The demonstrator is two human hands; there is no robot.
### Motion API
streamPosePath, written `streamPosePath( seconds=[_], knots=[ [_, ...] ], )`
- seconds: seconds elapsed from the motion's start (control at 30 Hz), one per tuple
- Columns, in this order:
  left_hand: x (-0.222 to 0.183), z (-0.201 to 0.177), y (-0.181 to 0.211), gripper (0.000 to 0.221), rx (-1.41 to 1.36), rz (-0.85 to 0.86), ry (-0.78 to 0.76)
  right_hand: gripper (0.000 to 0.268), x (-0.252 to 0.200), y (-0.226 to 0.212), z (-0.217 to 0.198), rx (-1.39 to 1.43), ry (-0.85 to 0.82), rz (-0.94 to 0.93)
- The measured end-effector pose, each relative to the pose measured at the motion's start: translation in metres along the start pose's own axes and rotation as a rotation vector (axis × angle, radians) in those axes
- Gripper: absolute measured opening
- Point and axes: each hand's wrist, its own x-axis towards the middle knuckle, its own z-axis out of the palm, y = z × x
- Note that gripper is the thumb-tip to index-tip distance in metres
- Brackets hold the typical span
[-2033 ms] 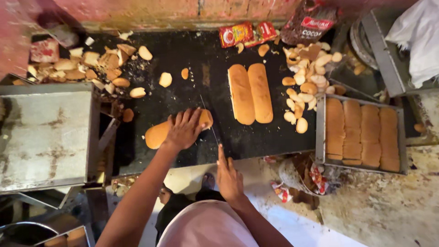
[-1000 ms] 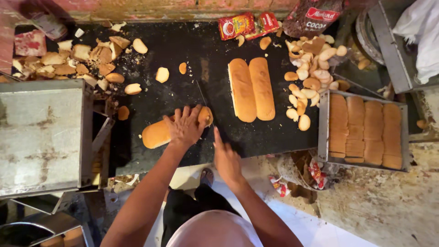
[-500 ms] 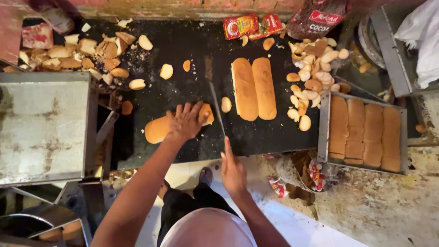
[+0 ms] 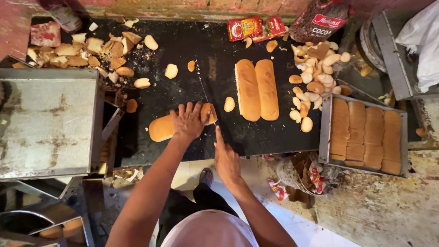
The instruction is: The person slices long loaves of bread into pieces with a knife and places them into metal trays.
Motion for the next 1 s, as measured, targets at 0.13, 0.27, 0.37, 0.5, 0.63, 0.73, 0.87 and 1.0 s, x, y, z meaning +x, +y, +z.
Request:
streamPosePath(
  seconds=[0.13, 0.27, 0.37, 0.5, 0.63, 0.73, 0.87, 1.0],
  knots=[
    [0.001, 0.007, -0.003, 0.062, -0.005, 0.013, 0.057, 0.065, -0.051, 0.01, -0.012, -0.007, -0.041, 0.024],
    [0.005, 0.008, -0.003, 0.062, 0.006, 0.038, 0.115, 0.065, -0.072, 0.004, -0.032, -0.01, -0.247, 0.209],
    [0.005, 0.009, -0.005, 0.06, -0.03, 0.025, 0.05, 0.069, 0.003, 0.005, -0.008, 0.02, -0.2, 0.079],
    [0.002, 0.01, -0.001, 0.062, 0.021, 0.02, 0.052, 0.069, 0.012, 0.011, 0.0, 0.044, -0.203, 0.045],
    [0.006, 0.013, -0.004, 0.063, -0.011, 0.031, 0.076, 0.065, -0.087, 0.02, -0.026, 0.06, -0.347, 0.217],
    [0.003, 0.015, -0.009, 0.066, -0.02, 0.055, 0.04, 0.069, -0.092, 0.023, -0.024, 0.092, -0.287, 0.174],
    [0.003, -0.007, -0.02, 0.067, -0.044, 0.049, -0.07, 0.067, -0.036, 0.005, -0.018, 0.058, -0.264, 0.182],
    [-0.008, -0.025, -0.017, 0.064, -0.02, 0.028, -0.067, 0.068, 0.004, -0.025, -0.016, 0.068, -0.207, 0.151]
  ],
)
